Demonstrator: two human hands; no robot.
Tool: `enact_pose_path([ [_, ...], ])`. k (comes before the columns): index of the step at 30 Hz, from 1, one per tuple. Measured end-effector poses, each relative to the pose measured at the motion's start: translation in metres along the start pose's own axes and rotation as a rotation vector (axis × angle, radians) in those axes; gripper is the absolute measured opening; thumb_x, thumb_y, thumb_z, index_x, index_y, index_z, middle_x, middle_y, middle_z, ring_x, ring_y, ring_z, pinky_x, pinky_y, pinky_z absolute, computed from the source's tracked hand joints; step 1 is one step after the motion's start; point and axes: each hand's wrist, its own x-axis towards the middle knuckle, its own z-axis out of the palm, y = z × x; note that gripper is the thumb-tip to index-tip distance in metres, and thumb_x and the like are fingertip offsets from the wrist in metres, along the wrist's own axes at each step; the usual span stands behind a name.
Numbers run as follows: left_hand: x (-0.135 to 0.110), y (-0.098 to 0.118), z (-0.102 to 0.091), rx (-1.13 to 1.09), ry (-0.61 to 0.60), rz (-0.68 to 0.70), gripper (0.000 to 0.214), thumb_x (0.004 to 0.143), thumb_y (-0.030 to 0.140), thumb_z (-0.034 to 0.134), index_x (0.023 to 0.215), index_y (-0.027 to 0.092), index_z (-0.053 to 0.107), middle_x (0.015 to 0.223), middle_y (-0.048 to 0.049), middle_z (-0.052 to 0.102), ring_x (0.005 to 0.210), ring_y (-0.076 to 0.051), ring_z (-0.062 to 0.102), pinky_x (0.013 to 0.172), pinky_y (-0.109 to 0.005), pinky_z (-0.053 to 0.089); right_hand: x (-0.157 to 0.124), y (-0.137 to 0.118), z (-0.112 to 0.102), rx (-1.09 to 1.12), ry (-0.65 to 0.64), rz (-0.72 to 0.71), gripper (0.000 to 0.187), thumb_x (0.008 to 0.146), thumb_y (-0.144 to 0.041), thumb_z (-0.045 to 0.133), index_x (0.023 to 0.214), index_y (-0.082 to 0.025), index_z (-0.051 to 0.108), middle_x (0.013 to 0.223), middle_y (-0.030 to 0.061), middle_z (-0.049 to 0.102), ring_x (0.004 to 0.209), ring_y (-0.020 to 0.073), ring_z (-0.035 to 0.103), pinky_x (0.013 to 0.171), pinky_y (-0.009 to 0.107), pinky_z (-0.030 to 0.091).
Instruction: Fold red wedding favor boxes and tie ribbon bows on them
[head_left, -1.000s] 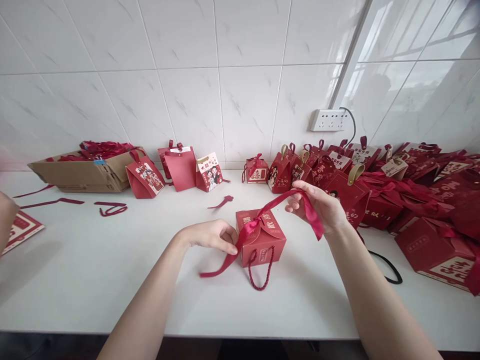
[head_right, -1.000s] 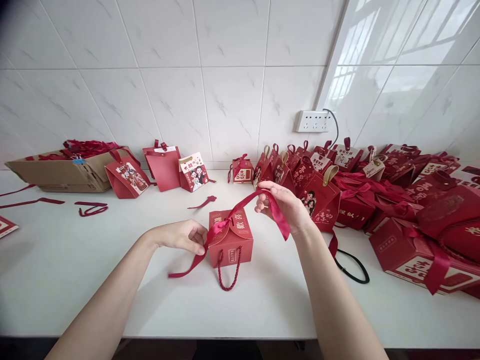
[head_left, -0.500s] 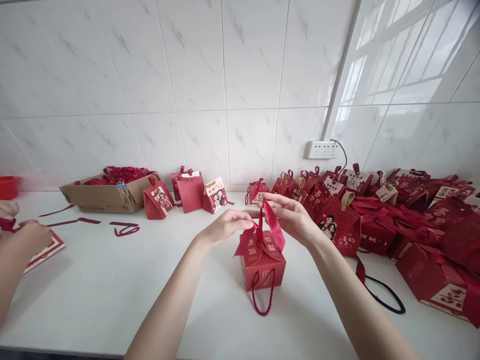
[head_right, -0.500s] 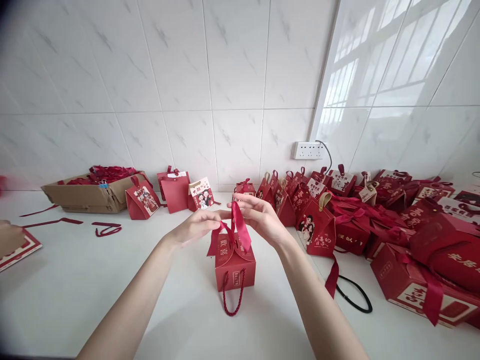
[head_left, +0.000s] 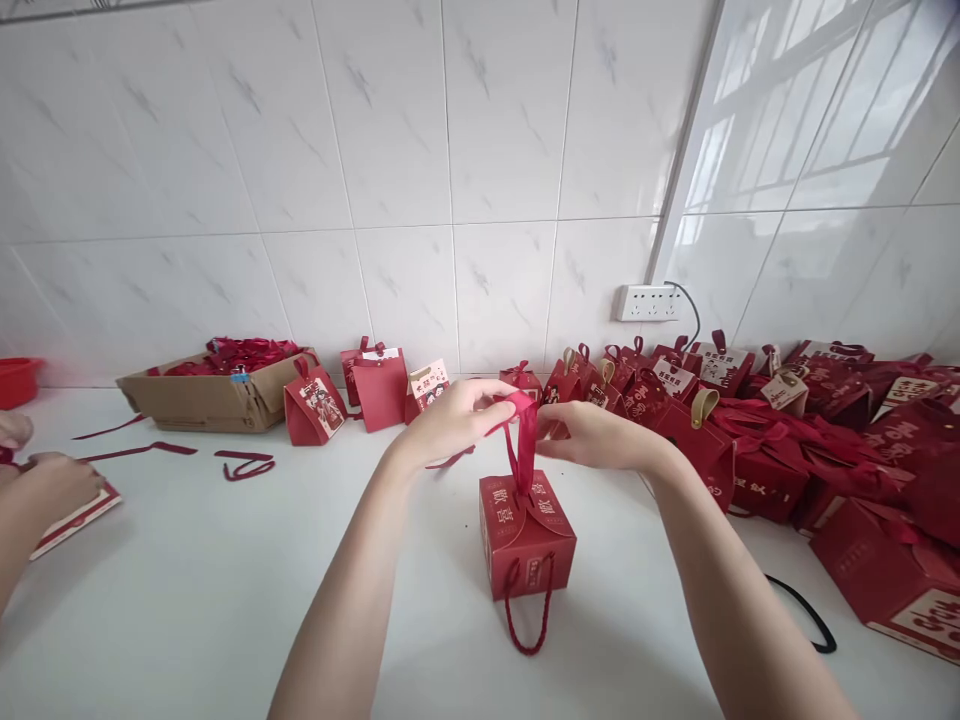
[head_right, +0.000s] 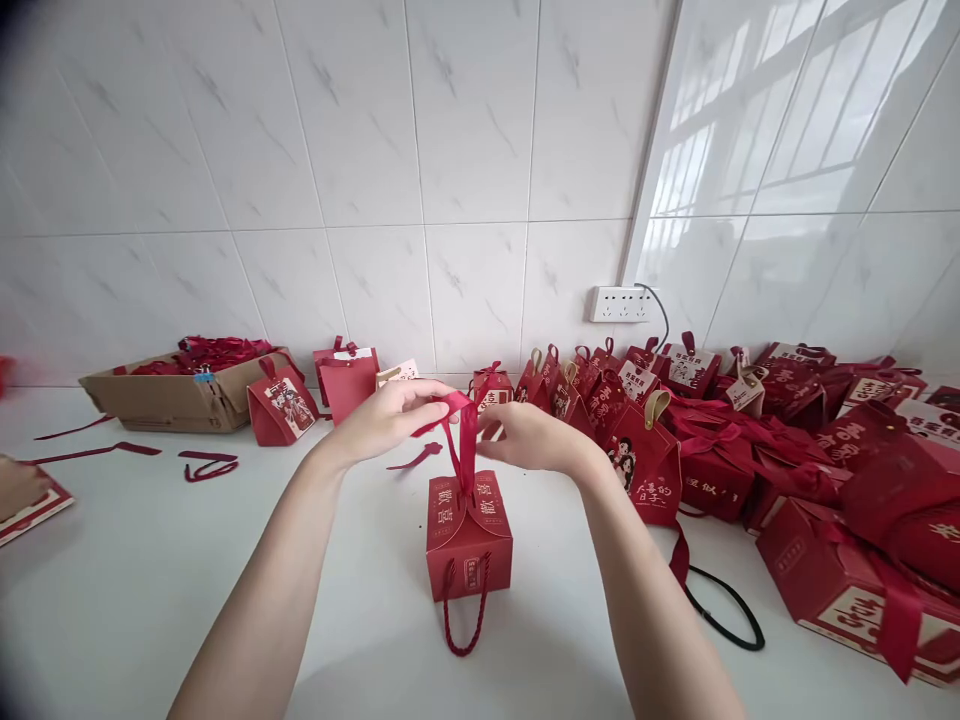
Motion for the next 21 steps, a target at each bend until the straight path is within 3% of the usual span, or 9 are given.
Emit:
enact_pose_path([
  [3,0.001,0.003,-0.001,0.048,0.05,0.033,0.028,0.082,0.033,0.046,0.101,0.024,0.066,0.087,-0.0011,0.064,0.064,-0.011,0.054,0.054,-0.021,0.041,-0.002,-0.006,0.001,0.044,-0.053,-0.061,0.013,0.075,-0.031,0.059,0.077,-0.018,0.059,0.071,0.0002,0.058,0.06,0.0116,0.05,0.054,0.024,0.04],
  [8,-0.004,0.001,-0.006,0.11,0.085,0.022,0.041,0.079,0.019,0.04,0.114,0.026,0.061,0.063,0.0011,0.059,0.059,-0.013,0.054,0.054,-0.023,0.043,-0.004,-0.016,0.002,0.202,0.121,-0.135,0.027,0.085,-0.037,0.048,0.071,-0.016,0.058,0.058,-0.0035,0.045,0.05,0.007,0.035,0.046,0.022,0.028],
  [12,-0.011,0.0,-0.014,0.102,0.15,0.046,0.043,0.081,0.021,0.041,0.121,0.025,0.057,0.093,-0.0046,0.068,0.077,-0.017,0.059,0.059,-0.024,0.045,-0.007,-0.008,-0.006,0.347,0.345,-0.058,0.04,0.084,-0.051,0.047,0.083,-0.015,0.066,0.07,0.0026,0.057,0.049,0.0076,0.039,0.045,0.022,0.033],
  [15,-0.017,0.002,-0.021,0.217,0.211,0.0,0.04,0.083,0.027,0.043,0.12,0.024,0.058,0.102,-0.006,0.067,0.076,-0.017,0.059,0.06,-0.025,0.043,-0.011,0.0,-0.013,0.319,0.488,-0.009,0.048,0.085,-0.056,0.044,0.091,-0.015,0.068,0.065,0.0034,0.056,0.047,0.0087,0.039,0.043,0.023,0.033],
  [18,-0.028,0.008,-0.028,0.39,0.254,-0.076,0.034,0.083,0.03,0.044,0.109,0.024,0.065,0.086,-0.0034,0.068,0.063,-0.016,0.055,0.057,-0.026,0.038,-0.017,0.001,-0.02,0.159,0.566,0.059,0.047,0.086,-0.053,0.043,0.091,-0.015,0.069,0.05,-0.0014,0.042,0.043,0.0089,0.034,0.042,0.024,0.028],
  [21,-0.043,0.018,-0.03,0.527,0.23,-0.161,0.024,0.08,0.03,0.047,0.087,0.025,0.069,0.062,0.0002,0.057,0.05,-0.013,0.045,0.048,-0.025,0.028,-0.024,-0.004,-0.025,0.035,0.605,0.157,0.042,0.086,-0.049,0.045,0.086,-0.015,0.069,0.048,-0.002,0.04,0.043,0.009,0.032,0.043,0.025,0.027],
])
